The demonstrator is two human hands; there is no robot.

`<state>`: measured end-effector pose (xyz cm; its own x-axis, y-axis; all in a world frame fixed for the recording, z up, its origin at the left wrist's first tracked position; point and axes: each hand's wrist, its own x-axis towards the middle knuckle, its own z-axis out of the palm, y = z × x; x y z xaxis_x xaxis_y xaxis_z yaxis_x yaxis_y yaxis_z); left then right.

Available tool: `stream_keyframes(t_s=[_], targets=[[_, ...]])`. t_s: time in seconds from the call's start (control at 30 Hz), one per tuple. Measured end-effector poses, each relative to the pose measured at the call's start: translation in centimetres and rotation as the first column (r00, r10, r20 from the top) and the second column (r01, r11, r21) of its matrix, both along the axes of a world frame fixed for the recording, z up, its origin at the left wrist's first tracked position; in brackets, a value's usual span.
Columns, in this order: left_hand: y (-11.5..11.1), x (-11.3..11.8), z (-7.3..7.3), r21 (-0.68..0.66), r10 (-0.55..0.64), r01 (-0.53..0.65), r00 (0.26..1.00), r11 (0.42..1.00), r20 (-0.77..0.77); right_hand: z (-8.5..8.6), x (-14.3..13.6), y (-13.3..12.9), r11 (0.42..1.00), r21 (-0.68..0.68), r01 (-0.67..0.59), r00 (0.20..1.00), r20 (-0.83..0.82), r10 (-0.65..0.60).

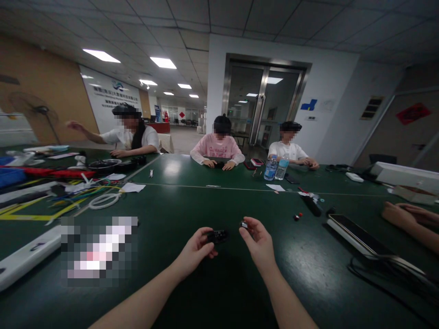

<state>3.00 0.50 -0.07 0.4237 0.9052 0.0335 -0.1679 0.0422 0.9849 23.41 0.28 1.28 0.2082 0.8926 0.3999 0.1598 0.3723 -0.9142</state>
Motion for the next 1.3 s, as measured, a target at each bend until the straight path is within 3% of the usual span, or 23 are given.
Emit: stream_keyframes(t_s=[0.47, 0.8, 1.0, 1.3], targets=[[0.0, -0.2, -0.3, 0.057, -0.041, 0.044, 0.998, 0.997, -0.057, 0.3, -0.3, -0.1, 0.997, -0.083, -0.004, 0.997, 0.083, 0.010], [-0.2, 0.0, -0.2, 0.094, -0.038, 0.043, 0.997, 0.995, -0.060, 0.7, -1.2, -1.0, 0.978, -0.152, -0.143, 0.959, 0.224, 0.175], [-0.4, 0.3, -0.3, 0.115, -0.071, 0.076, 0.996, 0.990, -0.049, 0.8, -1.9, -1.4, 0.976, -0.101, -0.193, 0.932, 0.294, 0.214], [-0.4, 0.2, -0.2, 0.096, -0.106, 0.104, 0.994, 0.990, 0.009, 0.7, -2.8, -1.7, 0.953, -0.232, -0.194, 0.858, 0.430, 0.279]])
